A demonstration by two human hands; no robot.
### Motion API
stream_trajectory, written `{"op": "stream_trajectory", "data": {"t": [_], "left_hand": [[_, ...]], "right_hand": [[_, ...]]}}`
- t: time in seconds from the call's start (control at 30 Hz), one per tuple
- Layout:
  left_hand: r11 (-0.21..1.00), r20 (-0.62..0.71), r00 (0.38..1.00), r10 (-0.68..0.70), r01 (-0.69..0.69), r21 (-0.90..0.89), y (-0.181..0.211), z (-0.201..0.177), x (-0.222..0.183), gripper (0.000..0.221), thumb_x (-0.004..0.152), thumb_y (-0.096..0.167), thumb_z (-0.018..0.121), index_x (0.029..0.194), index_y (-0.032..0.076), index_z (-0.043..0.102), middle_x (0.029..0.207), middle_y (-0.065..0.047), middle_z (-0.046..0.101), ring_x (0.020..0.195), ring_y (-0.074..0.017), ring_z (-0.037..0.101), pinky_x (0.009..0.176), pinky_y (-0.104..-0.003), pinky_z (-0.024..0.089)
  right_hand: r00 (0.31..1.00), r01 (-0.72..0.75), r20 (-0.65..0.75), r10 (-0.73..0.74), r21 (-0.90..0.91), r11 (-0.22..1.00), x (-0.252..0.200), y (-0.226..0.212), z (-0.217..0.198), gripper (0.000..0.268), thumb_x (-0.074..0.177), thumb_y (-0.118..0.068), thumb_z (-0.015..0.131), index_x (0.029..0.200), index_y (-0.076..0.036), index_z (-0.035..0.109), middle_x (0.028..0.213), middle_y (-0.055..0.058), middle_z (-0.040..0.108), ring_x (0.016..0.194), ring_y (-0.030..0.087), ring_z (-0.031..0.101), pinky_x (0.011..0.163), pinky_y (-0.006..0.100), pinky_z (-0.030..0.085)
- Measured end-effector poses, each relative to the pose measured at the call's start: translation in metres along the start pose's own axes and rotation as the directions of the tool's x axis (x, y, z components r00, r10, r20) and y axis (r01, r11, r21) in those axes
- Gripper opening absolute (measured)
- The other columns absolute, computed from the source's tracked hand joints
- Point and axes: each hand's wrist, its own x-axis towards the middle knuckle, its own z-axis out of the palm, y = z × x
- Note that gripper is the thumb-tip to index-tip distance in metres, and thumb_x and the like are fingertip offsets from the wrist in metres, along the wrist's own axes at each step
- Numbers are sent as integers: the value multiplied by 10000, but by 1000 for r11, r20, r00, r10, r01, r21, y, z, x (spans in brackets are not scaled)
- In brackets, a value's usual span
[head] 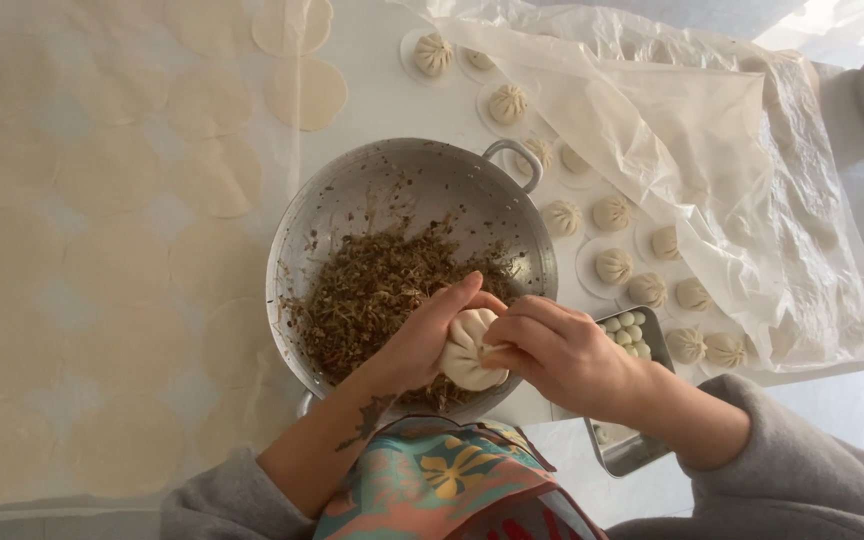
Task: Assembling dumplings by filling dough wrappers with a meat mixture and a small egg, then pleating the edges to seal them.
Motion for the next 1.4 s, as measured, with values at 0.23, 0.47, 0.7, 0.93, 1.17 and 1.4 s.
{"op": "stream_trajectory", "data": {"t": [0.23,0.47,0.7,0.93,1.17,1.4], "left_hand": [[992,-67,990,124,-126,-20,11,7,-3,646,1114,508,359,1142,-23,725,843,-161,713,811,-207,679,838,-401,556],[982,-113,988,102,-118,-149,5,14,1,630,1101,522,384,1177,2,732,809,-159,714,724,-188,666,710,-346,556],[988,-129,988,-84,66,-138,10,11,-4,630,1085,540,403,1108,0,727,786,-111,706,714,-163,642,690,-323,531],[973,-146,972,182,-200,-116,-7,11,4,579,1127,435,382,1211,-43,696,783,-215,718,652,-225,709,659,-365,609],[937,-116,970,-213,170,-304,-19,8,1,558,1116,493,476,1366,8,596,1009,-188,676,931,-256,680,905,-412,545],[998,-241,970,39,-48,-30,29,29,-9,398,1068,346,574,1079,-19,735,558,-84,593,555,-117,572,635,-300,490]], "right_hand": [[995,84,47,-84,-13,996,24,-14,-15,190,984,-162,678,1011,27,677,808,143,578,644,285,650,623,380,615],[994,99,54,-92,-147,984,0,8,-4,172,938,-143,741,1019,6,711,819,97,608,670,241,672,645,357,622],[957,149,257,-135,-35,988,21,-8,-18,251,997,-144,644,1096,86,655,802,181,571,690,333,663,645,417,616],[967,237,156,-202,-251,938,15,9,-10,227,1009,-238,667,941,-22,662,763,82,518,612,246,574,539,370,553],[925,328,279,-260,-236,915,20,12,-18,278,1027,-193,643,820,-11,603,687,87,504,598,276,593,564,342,557],[957,243,200,-212,-151,958,18,13,-10,169,1031,-126,578,1025,3,687,707,94,551,621,266,647,581,355,588]]}}
